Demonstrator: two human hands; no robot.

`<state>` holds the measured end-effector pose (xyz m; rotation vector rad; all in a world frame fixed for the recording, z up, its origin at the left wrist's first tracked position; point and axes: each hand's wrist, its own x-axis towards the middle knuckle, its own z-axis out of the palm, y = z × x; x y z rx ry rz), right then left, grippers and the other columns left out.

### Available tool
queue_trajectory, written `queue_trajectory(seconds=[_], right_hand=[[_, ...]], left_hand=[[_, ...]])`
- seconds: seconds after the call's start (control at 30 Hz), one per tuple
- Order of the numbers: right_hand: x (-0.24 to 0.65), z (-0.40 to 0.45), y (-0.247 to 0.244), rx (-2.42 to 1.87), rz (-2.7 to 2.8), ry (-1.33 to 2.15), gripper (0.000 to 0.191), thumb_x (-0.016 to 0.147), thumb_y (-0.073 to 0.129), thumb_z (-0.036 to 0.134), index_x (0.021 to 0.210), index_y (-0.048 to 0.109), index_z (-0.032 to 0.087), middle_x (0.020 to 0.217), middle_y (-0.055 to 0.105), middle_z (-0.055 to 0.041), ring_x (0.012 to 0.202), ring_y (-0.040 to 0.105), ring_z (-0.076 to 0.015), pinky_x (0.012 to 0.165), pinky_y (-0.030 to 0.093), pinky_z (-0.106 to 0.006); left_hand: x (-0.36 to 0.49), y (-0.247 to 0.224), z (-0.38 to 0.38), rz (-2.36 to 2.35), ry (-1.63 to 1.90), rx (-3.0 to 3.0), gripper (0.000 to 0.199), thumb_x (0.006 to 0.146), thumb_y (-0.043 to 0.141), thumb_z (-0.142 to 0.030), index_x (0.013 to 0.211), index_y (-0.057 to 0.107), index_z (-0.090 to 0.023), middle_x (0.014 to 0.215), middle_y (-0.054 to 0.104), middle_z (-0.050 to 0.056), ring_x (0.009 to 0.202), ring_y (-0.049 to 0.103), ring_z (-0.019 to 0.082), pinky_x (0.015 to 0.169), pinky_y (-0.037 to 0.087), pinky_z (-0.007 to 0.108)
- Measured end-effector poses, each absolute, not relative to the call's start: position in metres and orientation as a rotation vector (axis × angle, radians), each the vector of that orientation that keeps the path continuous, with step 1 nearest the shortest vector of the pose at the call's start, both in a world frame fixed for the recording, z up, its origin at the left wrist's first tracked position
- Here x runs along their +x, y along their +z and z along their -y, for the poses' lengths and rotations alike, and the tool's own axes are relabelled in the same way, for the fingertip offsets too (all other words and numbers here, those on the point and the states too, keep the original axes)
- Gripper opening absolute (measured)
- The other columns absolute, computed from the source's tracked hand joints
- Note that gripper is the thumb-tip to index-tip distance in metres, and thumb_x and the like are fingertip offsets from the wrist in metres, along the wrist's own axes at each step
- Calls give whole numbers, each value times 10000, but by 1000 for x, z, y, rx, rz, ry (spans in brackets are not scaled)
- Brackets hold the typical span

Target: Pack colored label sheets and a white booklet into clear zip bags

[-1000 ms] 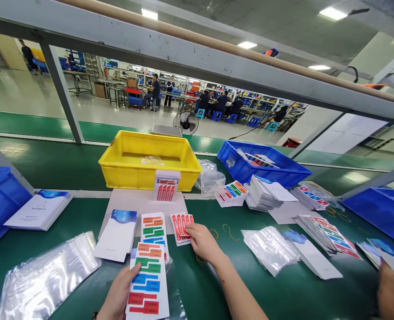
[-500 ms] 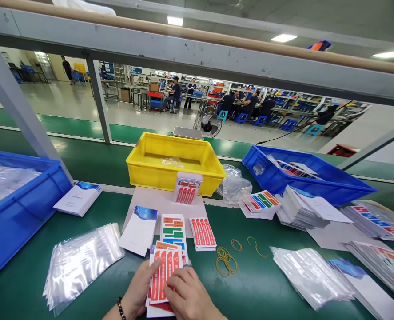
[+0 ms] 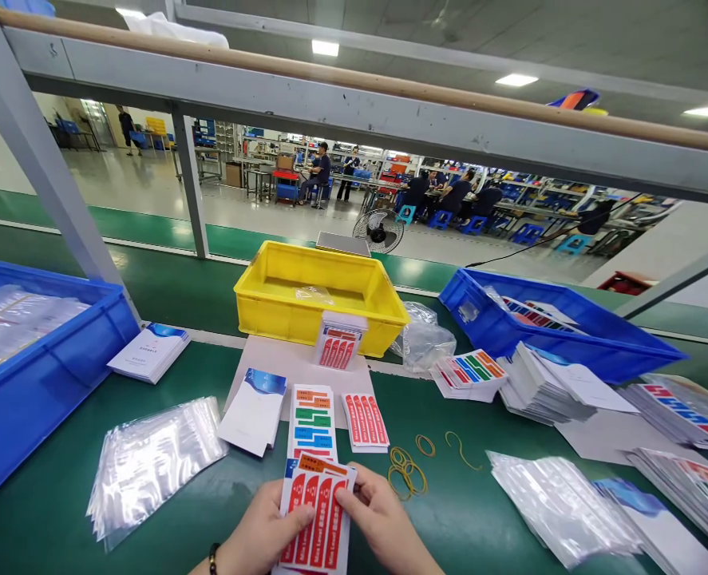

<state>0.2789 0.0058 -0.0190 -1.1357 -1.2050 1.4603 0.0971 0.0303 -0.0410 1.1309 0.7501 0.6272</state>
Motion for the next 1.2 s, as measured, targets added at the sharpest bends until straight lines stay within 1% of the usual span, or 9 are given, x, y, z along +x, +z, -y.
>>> queue_trajectory(seconds=[0.1,0.17,0.27,0.37,0.5,0.73,0.93,1.1,1.2], right_hand=[[294,-6,0,-1177,1125,1314,268,759,658,418,822,666,157,777,693,-68,727,643,-211,695,515,-331],[304,-9,9,-1158,986,1162,245,735,693,380,871,686,176,810,705,-69,746,648,-212,709,522,-332],[307,-13,18,-1046,782,1012,235,717,712,368,888,692,208,822,712,-64,736,656,-215,669,539,-337],[299,-17,22,-966,750,1035,236,718,711,369,888,694,206,799,714,-73,704,661,-222,639,548,-353],[296,-16,24,-1002,914,1048,199,760,675,339,906,694,205,830,707,-72,744,653,-214,668,545,-333],[306,-6,39,-1212,1276,879,198,833,578,333,933,678,195,760,663,-45,674,616,-173,648,527,-266],[298,-4,46,-1299,1603,866,200,869,504,314,908,658,192,874,667,-72,804,614,-199,743,505,-294],[301,2,41,-1205,1684,770,249,802,597,286,1045,605,234,1089,613,-91,1023,570,-243,889,466,-352],[302,8,45,-1171,1749,747,214,804,599,294,1014,612,257,1179,554,-91,1100,529,-253,912,453,-363]], left_hand=[[91,-21,-32,-818,567,1599,199,762,624,-312,873,657,-150,873,699,58,769,619,198,707,472,286],[88,-10,-33,-888,519,1880,87,753,599,-191,817,651,-165,832,682,46,750,602,186,693,462,278],[87,0,-32,-854,522,2234,133,758,521,-97,724,629,-169,748,642,48,712,580,174,647,450,265],[87,7,-32,-687,652,2410,165,786,486,-93,764,623,-183,778,638,53,738,577,173,650,456,263],[85,18,-34,-586,830,2405,202,814,459,-78,861,612,-200,954,635,66,870,571,181,722,472,270],[87,17,-33,-677,997,2285,215,838,438,-74,876,607,-201,880,584,62,788,554,162,656,484,251],[92,12,-29,-668,1070,2229,237,832,425,-59,908,597,-205,903,546,74,805,550,177,669,501,285],[90,14,-27,-629,1156,2128,257,833,431,-39,956,575,-212,1034,467,80,919,543,172,778,511,284],[89,16,-26,-644,1153,2153,254,821,444,-32,944,574,-212,1055,442,75,936,526,170,809,501,285]])
